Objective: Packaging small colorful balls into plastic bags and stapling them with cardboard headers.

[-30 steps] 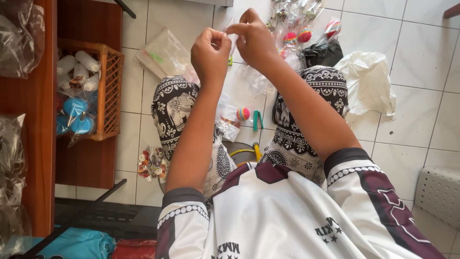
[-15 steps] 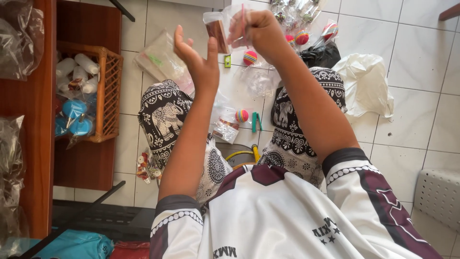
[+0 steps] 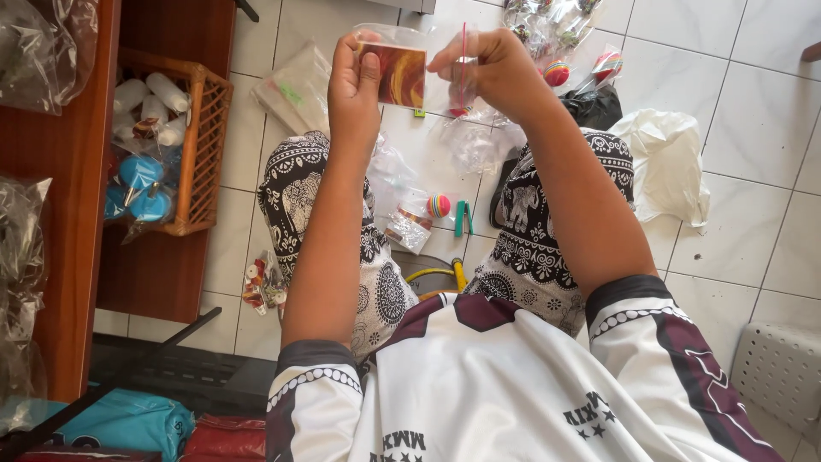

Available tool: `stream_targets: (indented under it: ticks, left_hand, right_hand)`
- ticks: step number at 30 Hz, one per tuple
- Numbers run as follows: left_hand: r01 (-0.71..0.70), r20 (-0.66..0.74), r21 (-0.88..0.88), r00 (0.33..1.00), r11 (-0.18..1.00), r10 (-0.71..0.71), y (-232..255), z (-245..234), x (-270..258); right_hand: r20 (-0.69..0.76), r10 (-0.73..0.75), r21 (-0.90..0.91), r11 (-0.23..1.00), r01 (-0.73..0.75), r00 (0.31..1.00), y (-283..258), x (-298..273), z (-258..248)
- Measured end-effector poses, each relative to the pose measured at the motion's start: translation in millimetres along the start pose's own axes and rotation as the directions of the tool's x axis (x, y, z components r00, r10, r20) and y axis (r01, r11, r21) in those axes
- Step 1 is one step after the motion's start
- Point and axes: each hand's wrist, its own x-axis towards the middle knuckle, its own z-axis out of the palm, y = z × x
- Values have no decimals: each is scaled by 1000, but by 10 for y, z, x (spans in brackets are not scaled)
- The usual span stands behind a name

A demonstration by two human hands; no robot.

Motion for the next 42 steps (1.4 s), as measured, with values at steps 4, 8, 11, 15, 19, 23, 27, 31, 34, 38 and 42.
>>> stream_targets:
  ticks: [4,8,11,15,19,23,27,31,34,38,42]
  left_hand:
    - [-8,30,-7,1000,1000,9,32,28,-2]
    - [-16,53,-29,998,999,17,12,54,8]
    - [-25,80,-168,996,985,38,-26,36,8]
    - [-13,131,-208,991,978,41,-19,3,15]
    - [9,170,-248,985,969,34,-45,-29,-16]
    - [4,181,-255,983,967,44,-9,-31,-12]
    - [-78,193,10,978,997,75,32,-9,-59]
    - [-128,122,280,988,951,97,-68,30,-67]
    - [-101,53,346,995,933,88,-111,26,-51]
    - [-143,96,460,989,876,111,-60,79,-83]
    - [-39,19,402,999,915,35,-92,79,-97]
  right_hand:
    - [-41,114,-155,981,-119,993,47,1,-22]
    - [-9,84,-81,993,-84,996,60,12,24]
    - [-19,46,-21,999,-46,999,122,21,22]
    - [25,34,31,999,-35,999,135,8,15]
    - [31,25,58,998,-27,999,107,-33,30]
    - [32,10,82,997,-12,999,117,-38,58]
    - [-119,-46,-114,993,32,992,242,-58,140]
    - [-262,-240,-345,928,141,935,367,-3,148]
    - [-206,-493,-673,698,243,845,393,12,20]
    - [-99,-503,-635,697,335,859,67,-74,1]
    - [-72,-453,-652,696,302,889,-42,-115,-22]
